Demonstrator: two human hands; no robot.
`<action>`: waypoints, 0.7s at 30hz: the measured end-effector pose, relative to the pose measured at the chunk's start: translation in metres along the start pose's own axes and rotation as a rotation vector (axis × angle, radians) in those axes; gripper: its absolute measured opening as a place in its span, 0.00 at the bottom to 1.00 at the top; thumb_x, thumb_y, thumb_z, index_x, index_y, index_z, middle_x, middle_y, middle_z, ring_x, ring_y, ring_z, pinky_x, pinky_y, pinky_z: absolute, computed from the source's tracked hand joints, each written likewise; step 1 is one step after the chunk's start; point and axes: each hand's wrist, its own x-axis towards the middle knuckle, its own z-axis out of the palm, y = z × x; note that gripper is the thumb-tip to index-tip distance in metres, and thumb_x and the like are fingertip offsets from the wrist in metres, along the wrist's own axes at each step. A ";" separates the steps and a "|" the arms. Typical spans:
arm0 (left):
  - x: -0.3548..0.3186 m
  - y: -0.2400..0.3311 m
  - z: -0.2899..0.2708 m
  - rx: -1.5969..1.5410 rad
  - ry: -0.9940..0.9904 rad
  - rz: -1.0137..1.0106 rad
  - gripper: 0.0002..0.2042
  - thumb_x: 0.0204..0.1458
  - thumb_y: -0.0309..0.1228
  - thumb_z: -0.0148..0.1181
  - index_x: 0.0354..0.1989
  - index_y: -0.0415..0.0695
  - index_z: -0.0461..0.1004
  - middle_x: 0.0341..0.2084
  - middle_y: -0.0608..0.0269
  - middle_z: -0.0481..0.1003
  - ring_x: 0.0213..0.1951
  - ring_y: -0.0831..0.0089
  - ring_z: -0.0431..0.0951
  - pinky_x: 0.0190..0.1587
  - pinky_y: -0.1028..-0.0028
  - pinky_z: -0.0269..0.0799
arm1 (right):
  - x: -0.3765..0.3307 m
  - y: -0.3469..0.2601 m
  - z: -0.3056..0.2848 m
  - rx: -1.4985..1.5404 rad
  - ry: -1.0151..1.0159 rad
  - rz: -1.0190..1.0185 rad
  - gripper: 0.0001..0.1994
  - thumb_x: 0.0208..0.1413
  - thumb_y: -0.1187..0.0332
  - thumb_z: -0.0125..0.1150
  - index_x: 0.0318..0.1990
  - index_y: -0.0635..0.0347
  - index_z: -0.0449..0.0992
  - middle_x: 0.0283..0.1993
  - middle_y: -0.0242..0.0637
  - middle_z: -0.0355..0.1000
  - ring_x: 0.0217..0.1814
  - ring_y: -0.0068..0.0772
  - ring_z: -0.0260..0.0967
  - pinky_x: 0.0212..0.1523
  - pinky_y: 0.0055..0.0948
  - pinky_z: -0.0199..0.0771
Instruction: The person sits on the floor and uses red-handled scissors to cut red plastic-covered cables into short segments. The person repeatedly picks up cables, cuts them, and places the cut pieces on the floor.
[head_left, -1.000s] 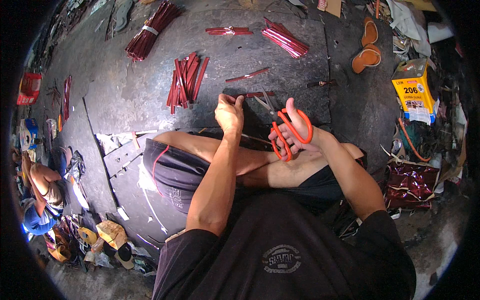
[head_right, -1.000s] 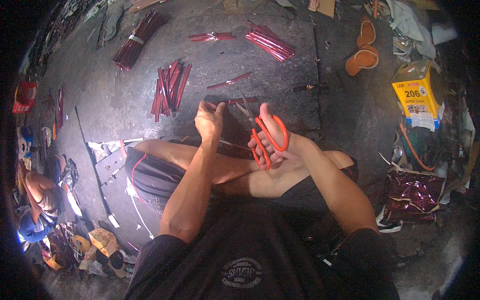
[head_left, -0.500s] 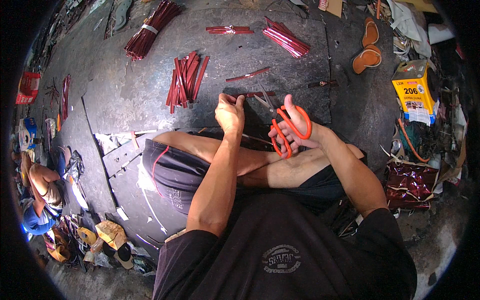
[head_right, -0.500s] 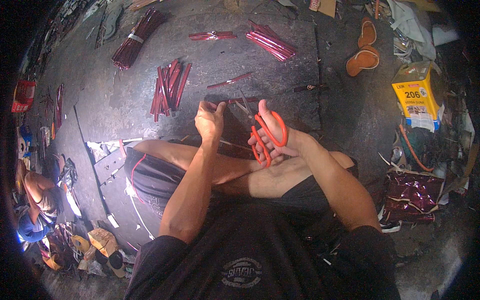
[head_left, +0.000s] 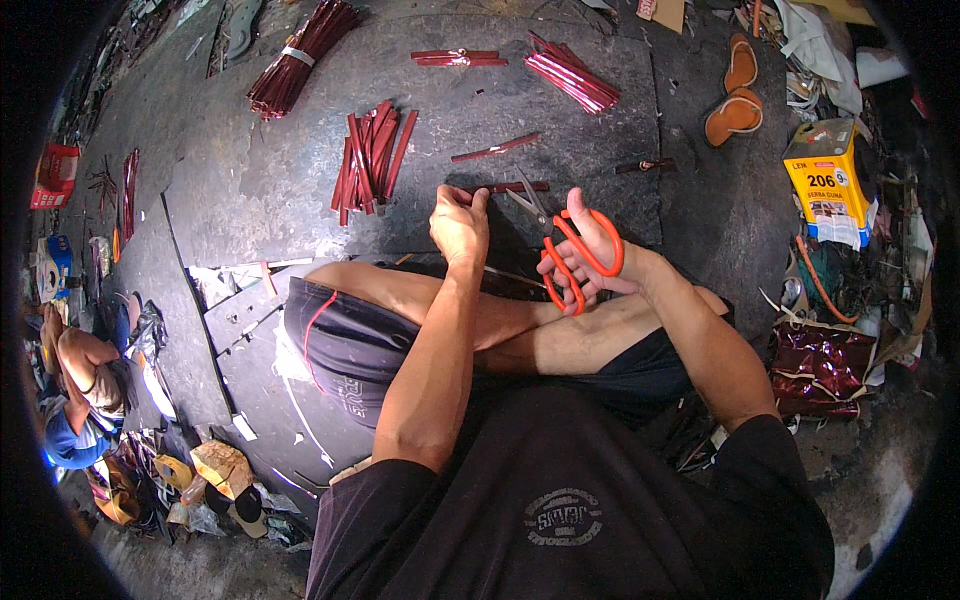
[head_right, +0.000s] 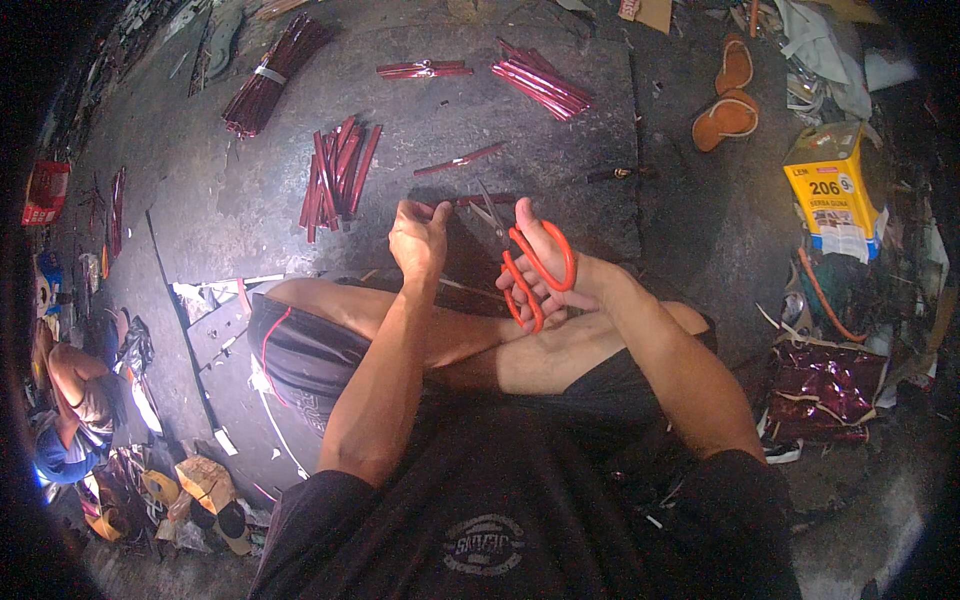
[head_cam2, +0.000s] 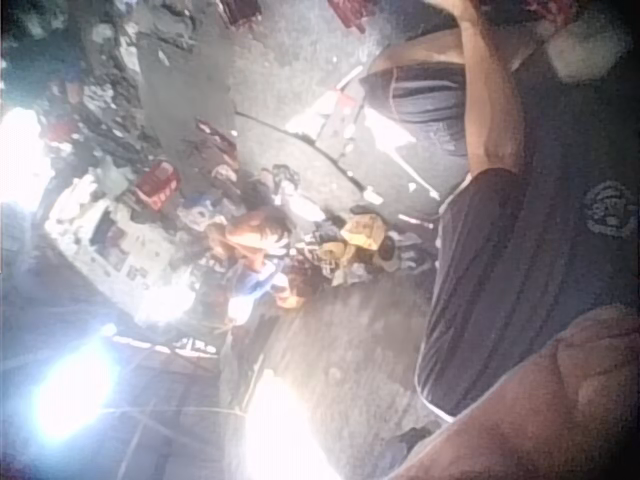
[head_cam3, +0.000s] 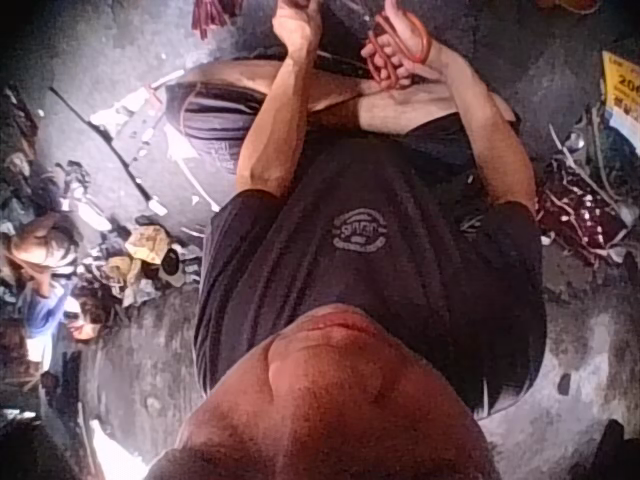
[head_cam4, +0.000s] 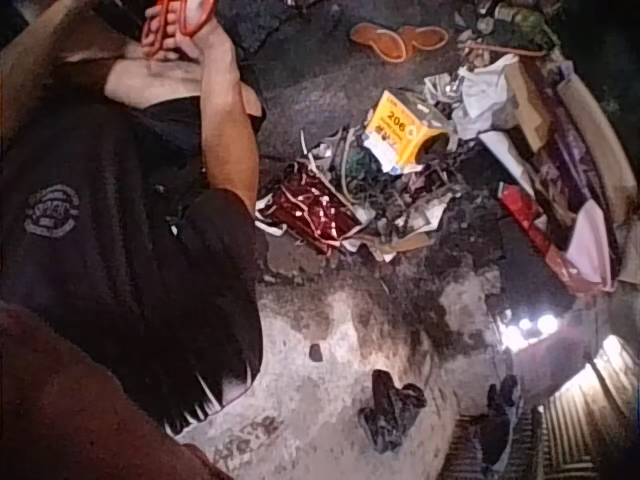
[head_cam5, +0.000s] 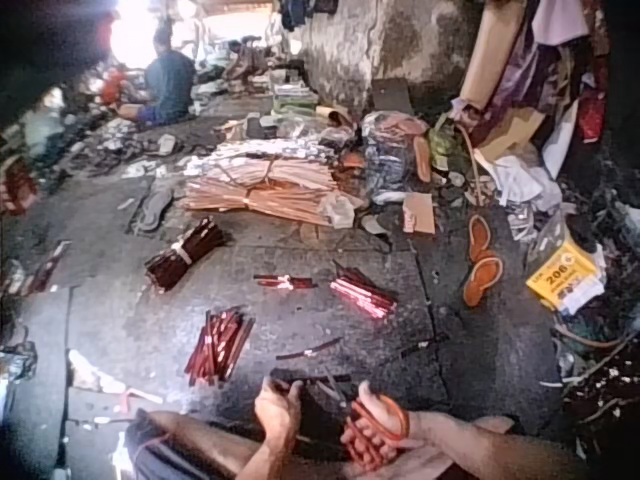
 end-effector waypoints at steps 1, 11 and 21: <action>0.000 0.001 0.000 -0.003 -0.001 -0.005 0.16 0.44 0.39 0.69 0.28 0.41 0.71 0.24 0.50 0.77 0.32 0.49 0.78 0.40 0.59 0.72 | 0.001 0.000 -0.001 -0.022 0.004 -0.001 0.66 0.31 0.12 0.16 0.50 0.75 0.66 0.29 0.39 0.66 0.30 0.40 0.73 0.36 0.41 0.77; -0.028 0.015 -0.007 -0.123 -0.260 -0.009 0.13 0.54 0.38 0.58 0.34 0.38 0.69 0.29 0.49 0.75 0.34 0.53 0.76 0.40 0.62 0.70 | -0.011 -0.044 -0.006 -0.122 -0.102 0.093 0.72 0.27 0.10 0.18 0.54 0.83 0.60 0.38 0.53 0.65 0.42 0.51 0.71 0.45 0.50 0.75; -0.078 0.045 0.006 -1.405 -0.913 -0.504 0.17 0.66 0.47 0.39 0.48 0.48 0.65 0.34 0.66 0.69 0.37 0.74 0.71 0.44 0.66 0.70 | -0.004 -0.077 -0.011 -0.162 -0.196 0.176 0.64 0.30 0.12 0.15 0.43 0.76 0.67 0.37 0.56 0.65 0.39 0.55 0.71 0.42 0.54 0.74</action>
